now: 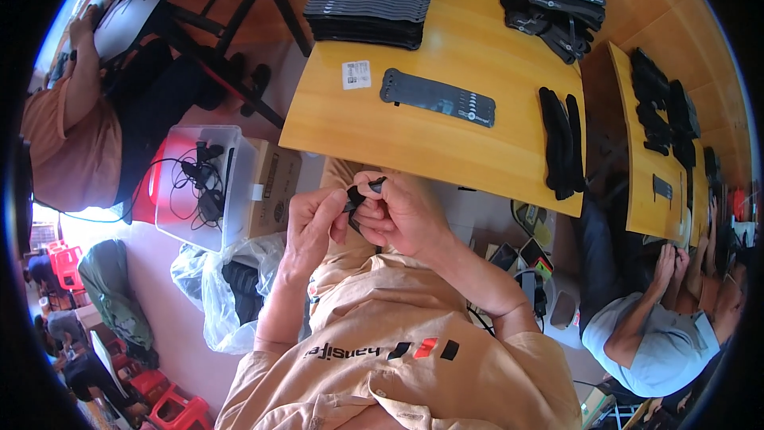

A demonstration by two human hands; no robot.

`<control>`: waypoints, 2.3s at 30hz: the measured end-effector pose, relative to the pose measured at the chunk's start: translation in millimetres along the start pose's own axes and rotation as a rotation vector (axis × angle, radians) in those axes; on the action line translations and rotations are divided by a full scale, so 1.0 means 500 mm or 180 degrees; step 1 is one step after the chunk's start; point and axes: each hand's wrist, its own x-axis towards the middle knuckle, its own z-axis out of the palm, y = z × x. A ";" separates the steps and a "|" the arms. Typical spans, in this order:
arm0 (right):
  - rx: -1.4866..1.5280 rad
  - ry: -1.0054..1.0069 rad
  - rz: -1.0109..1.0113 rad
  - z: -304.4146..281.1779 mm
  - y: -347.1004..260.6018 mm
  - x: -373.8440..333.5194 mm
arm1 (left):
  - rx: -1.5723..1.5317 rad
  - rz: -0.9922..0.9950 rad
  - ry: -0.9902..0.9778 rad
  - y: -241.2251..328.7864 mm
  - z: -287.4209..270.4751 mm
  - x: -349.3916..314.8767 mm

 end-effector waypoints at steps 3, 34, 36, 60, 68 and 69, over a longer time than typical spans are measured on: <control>-0.0032 0.0056 0.0002 0.011 0.000 0.000 | -0.0103 0.0020 0.0118 -0.003 0.004 -0.005; -0.2500 0.2884 -0.0705 -0.187 -0.080 -0.196 | -0.2360 0.0392 0.1952 -0.003 -0.474 -0.259; -0.3231 0.2330 -0.0366 -0.171 -0.072 -0.170 | -0.1764 0.0326 0.2471 0.006 -0.390 -0.174; -0.4719 0.1740 -0.1275 -0.106 -0.117 -0.189 | -0.1089 -0.1062 0.1006 -0.190 -0.053 0.119; -0.5075 0.1097 -0.0872 -0.092 -0.129 -0.199 | 0.0913 -0.0104 0.1440 -0.103 -0.055 0.057; -0.5069 0.1129 -0.0877 -0.086 -0.122 -0.190 | 0.0833 0.0235 0.1022 -0.080 -0.012 0.063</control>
